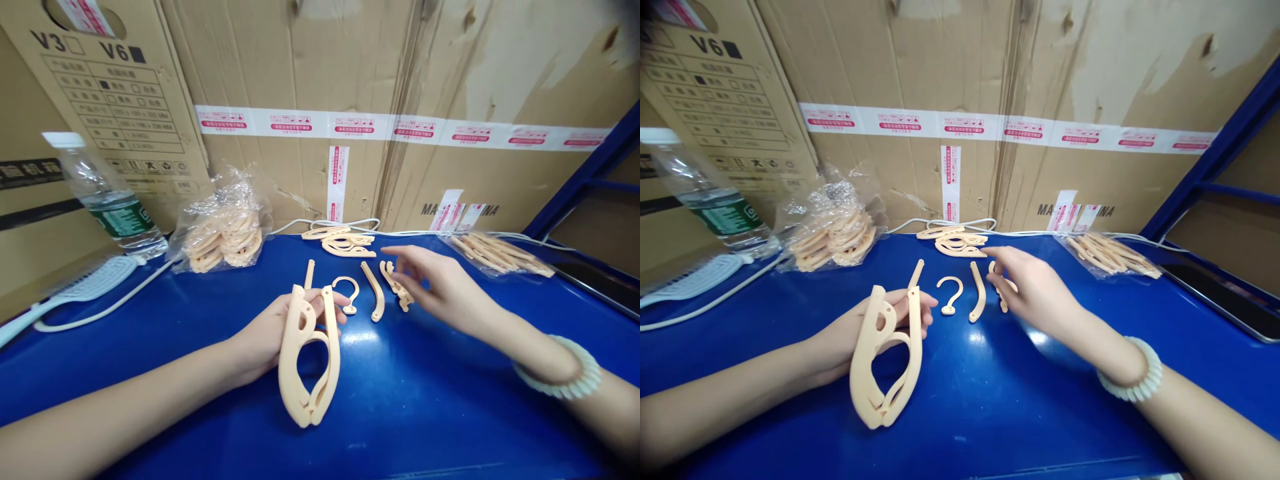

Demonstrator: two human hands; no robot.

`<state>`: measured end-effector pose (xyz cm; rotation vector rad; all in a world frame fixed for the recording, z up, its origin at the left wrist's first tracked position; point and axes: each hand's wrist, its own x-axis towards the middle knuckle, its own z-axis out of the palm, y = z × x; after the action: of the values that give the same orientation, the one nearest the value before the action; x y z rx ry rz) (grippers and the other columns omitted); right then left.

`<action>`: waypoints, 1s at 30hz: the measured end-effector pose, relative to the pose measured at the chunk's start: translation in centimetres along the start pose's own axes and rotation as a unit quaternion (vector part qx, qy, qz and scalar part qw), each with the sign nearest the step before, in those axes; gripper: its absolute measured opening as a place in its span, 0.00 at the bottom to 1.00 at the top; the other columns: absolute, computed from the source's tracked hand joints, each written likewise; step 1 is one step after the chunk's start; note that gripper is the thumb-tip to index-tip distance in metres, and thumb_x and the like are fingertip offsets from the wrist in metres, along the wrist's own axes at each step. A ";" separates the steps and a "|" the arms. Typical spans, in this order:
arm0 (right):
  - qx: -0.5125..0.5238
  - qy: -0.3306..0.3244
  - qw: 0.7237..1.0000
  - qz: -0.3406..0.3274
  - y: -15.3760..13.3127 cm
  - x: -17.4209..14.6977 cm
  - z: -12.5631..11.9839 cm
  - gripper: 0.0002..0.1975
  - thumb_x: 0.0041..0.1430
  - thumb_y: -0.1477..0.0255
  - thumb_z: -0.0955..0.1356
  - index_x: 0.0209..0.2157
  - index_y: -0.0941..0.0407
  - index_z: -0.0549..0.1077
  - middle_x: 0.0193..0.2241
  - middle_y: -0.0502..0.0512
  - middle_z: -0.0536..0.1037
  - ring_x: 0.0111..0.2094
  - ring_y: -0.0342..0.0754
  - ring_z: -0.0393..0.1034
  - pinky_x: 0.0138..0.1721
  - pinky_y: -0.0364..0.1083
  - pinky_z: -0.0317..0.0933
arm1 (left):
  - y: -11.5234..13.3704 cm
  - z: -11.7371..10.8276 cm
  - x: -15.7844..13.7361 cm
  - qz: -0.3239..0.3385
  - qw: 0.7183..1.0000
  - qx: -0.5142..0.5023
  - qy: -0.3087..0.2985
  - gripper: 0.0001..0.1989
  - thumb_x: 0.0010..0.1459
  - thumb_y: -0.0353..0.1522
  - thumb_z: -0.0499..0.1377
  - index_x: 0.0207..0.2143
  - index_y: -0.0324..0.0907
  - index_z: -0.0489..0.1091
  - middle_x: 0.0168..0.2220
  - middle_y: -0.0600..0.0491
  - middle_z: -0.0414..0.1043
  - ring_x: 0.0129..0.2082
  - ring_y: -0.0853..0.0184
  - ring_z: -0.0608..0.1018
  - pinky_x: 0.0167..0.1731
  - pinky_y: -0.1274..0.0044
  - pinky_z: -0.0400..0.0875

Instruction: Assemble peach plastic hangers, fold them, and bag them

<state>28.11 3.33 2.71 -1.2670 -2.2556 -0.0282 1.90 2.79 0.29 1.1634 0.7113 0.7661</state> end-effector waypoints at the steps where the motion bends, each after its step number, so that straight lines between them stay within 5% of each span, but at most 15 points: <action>1: 0.026 0.017 0.997 -0.071 -1.5 -0.4 0.0 0.17 0.66 0.73 0.62 0.55 0.58 0.67 0.38 0.59 0.76 0.37 0.50 0.71 0.36 0.47 0.64 | 0.0 0.0 0.0 -0.005 1.000 -0.004 0.008 0.13 0.58 0.41 0.62 0.38 0.41 0.79 0.32 0.49 0.77 0.32 0.65 0.77 0.33 0.77 0.71; 6: 0.008 -0.039 0.938 -0.346 -7.5 -2.5 0.8 0.13 0.68 0.75 0.61 0.49 0.56 0.73 0.38 0.54 0.79 0.34 0.46 0.70 0.34 0.46 0.63 | -0.3 -0.1 0.3 -0.026 0.999 -0.020 0.028 0.12 0.55 0.35 0.64 0.41 0.40 0.79 0.35 0.48 0.80 0.35 0.63 0.80 0.37 0.76 0.73; 9: 0.004 -0.048 0.906 -0.421 -8.2 -3.0 1.7 0.13 0.68 0.76 0.60 0.43 0.59 0.77 0.38 0.54 0.80 0.35 0.46 0.70 0.32 0.47 0.61 | -0.4 -0.1 0.3 -0.035 0.998 -0.024 0.043 0.13 0.59 0.35 0.62 0.45 0.39 0.77 0.40 0.45 0.81 0.38 0.62 0.81 0.40 0.75 0.73; 15: 0.024 -0.029 0.925 -0.378 -7.4 -2.4 2.6 0.16 0.68 0.79 0.59 0.37 0.61 0.78 0.33 0.54 0.79 0.33 0.47 0.69 0.33 0.47 0.59 | 0.0 0.5 0.1 -0.041 0.995 -0.078 0.054 0.15 0.64 0.29 0.55 0.52 0.36 0.69 0.44 0.39 0.79 0.44 0.56 0.81 0.47 0.68 0.72; 20: 0.012 -0.025 0.931 -0.363 -7.2 -2.5 2.7 0.16 0.69 0.78 0.59 0.35 0.61 0.77 0.32 0.55 0.78 0.33 0.47 0.67 0.34 0.47 0.58 | 0.1 0.8 0.0 -0.031 0.991 -0.119 0.059 0.19 0.68 0.40 0.48 0.48 0.34 0.67 0.39 0.37 0.80 0.41 0.54 0.81 0.47 0.65 0.72; 25: -0.049 -0.018 0.935 -0.351 -6.7 -2.9 3.3 0.16 0.68 0.79 0.58 0.33 0.60 0.75 0.34 0.56 0.77 0.38 0.50 0.66 0.38 0.49 0.57 | -0.6 0.7 -0.2 0.016 0.998 0.057 0.005 0.13 0.62 0.39 0.58 0.41 0.37 0.71 0.41 0.45 0.79 0.42 0.58 0.80 0.43 0.72 0.73; 30: -0.127 0.010 0.936 -0.329 -6.5 -3.1 3.6 0.15 0.67 0.80 0.56 0.35 0.60 0.73 0.37 0.57 0.76 0.40 0.52 0.65 0.45 0.53 0.53 | -0.9 0.6 -0.7 0.060 0.977 0.200 0.039 0.16 0.64 0.41 0.54 0.34 0.39 0.72 0.32 0.50 0.79 0.33 0.63 0.80 0.36 0.76 0.73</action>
<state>22.56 -1.77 -0.25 -0.5576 -2.6127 -0.5905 2.19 1.69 -0.39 1.5583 0.8930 0.7946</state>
